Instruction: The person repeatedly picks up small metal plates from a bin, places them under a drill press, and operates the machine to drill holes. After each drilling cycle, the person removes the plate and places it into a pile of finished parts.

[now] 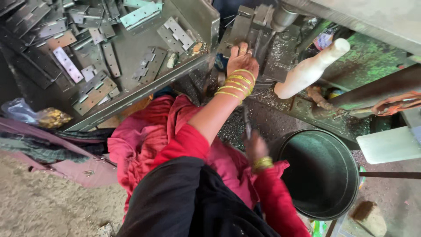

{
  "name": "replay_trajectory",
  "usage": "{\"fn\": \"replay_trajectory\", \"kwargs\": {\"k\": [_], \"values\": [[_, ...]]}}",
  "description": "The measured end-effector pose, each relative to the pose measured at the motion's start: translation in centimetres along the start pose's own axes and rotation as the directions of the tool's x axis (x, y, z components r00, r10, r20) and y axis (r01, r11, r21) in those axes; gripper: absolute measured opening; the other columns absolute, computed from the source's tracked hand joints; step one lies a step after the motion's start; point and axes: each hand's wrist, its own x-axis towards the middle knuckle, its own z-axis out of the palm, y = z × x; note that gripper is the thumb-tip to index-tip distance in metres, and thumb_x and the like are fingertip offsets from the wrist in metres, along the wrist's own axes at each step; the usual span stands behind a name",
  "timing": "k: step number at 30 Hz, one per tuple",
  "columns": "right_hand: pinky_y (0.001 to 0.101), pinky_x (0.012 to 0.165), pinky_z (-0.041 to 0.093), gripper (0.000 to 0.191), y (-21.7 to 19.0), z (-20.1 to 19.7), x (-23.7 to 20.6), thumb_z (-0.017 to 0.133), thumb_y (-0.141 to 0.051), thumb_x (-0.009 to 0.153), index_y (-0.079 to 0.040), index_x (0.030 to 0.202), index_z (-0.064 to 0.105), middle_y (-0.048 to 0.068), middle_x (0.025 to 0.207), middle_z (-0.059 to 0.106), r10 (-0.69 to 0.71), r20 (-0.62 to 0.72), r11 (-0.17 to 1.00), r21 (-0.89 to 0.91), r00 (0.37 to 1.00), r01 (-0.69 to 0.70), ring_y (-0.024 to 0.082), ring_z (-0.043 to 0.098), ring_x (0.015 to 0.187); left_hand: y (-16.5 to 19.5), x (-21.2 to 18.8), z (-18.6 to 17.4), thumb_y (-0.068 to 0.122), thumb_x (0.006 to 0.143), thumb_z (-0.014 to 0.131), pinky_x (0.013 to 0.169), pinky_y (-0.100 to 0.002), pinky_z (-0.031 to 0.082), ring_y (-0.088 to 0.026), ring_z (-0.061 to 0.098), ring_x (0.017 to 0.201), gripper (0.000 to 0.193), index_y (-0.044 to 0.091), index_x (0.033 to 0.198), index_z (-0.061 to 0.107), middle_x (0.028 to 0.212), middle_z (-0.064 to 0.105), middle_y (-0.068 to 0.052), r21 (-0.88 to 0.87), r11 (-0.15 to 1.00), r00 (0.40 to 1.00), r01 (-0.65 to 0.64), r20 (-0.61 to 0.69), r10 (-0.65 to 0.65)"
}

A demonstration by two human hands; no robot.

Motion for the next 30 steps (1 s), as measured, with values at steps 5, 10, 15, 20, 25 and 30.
{"fn": "replay_trajectory", "kwargs": {"k": [5, 10, 15, 20, 25, 30], "values": [[0.0570, 0.074, 0.051, 0.038, 0.3, 0.7, -0.3, 0.068, -0.040, 0.094, -0.004, 0.102, 0.059, 0.028, 0.092, 0.069, 0.006, 0.055, 1.000, 0.018, 0.998, -0.007, 0.051, 0.066, 0.090, 0.0, -0.9, -2.1, 0.020, 0.096, 0.055, 0.112, -0.050, 0.025, -0.030, 0.039, 0.143, 0.028, 0.011, 0.104, 0.080, 0.133, 0.067, -0.010, -0.033, 0.999, 0.986, -0.017, 0.165, 0.022], [0.0581, 0.075, 0.050, 0.038, 1.1, -2.2, 2.1, 0.068, -0.041, 0.093, -0.005, 0.102, 0.060, 0.029, 0.093, 0.068, 0.022, 0.121, 0.995, -0.096, 0.992, -0.010, 0.052, 0.065, 0.092, 1.0, 1.4, -3.5, 0.015, 0.081, 0.061, 0.109, -0.047, 0.022, -0.029, 0.033, 0.142, 0.038, 0.011, 0.117, 0.073, 0.148, 0.054, -0.006, 0.104, 0.994, 0.968, 0.045, 0.241, -0.069], [0.0593, 0.074, 0.050, 0.040, 0.0, 1.0, -0.4, 0.068, -0.041, 0.090, -0.004, 0.104, 0.060, 0.030, 0.092, 0.068, 0.054, 0.030, 0.997, -0.062, 0.998, -0.053, 0.053, 0.065, 0.089, 1.4, 2.6, -1.9, 0.020, 0.099, 0.048, 0.117, -0.051, 0.019, -0.029, 0.027, 0.150, 0.039, 0.008, 0.130, 0.068, 0.152, 0.052, -0.010, -0.015, 0.995, 0.967, 0.095, 0.238, -0.089], [0.0597, 0.075, 0.051, 0.040, -1.1, -2.6, 0.8, 0.068, -0.041, 0.095, -0.002, 0.101, 0.060, 0.031, 0.092, 0.068, 0.033, 0.132, 0.998, -0.063, 0.991, -0.025, 0.053, 0.065, 0.089, 0.1, 3.2, -2.2, 0.021, 0.098, 0.045, 0.121, -0.058, 0.006, -0.032, 0.015, 0.154, 0.043, 0.011, 0.136, 0.062, 0.158, 0.042, -0.006, -0.034, 0.999, 0.936, 0.033, 0.353, -0.019], [0.0569, 0.075, 0.054, 0.040, -1.5, -3.8, 0.6, 0.068, -0.040, 0.096, -0.001, 0.100, 0.061, 0.029, 0.093, 0.070, 0.067, 0.088, 0.992, -0.109, 0.994, -0.057, 0.050, 0.068, 0.090, 0.0, 5.1, -3.6, 0.022, 0.097, 0.048, 0.120, -0.060, 0.002, -0.033, 0.011, 0.155, 0.041, 0.011, 0.134, 0.065, 0.165, 0.031, -0.006, 0.013, 0.999, 0.896, 0.035, 0.442, -0.037], [0.0578, 0.074, 0.053, 0.033, 0.7, 1.9, -1.0, 0.065, -0.035, 0.093, -0.006, 0.109, 0.062, 0.026, 0.091, 0.072, 0.068, 0.035, 0.991, 0.111, 0.997, -0.071, 0.049, 0.069, 0.088, -0.2, 6.1, -2.9, 0.022, 0.100, 0.046, 0.121, -0.062, 0.005, -0.033, 0.015, 0.157, 0.043, 0.010, 0.139, 0.063, 0.163, 0.037, -0.005, -0.008, 0.998, 0.921, 0.069, 0.385, -0.060]]}}
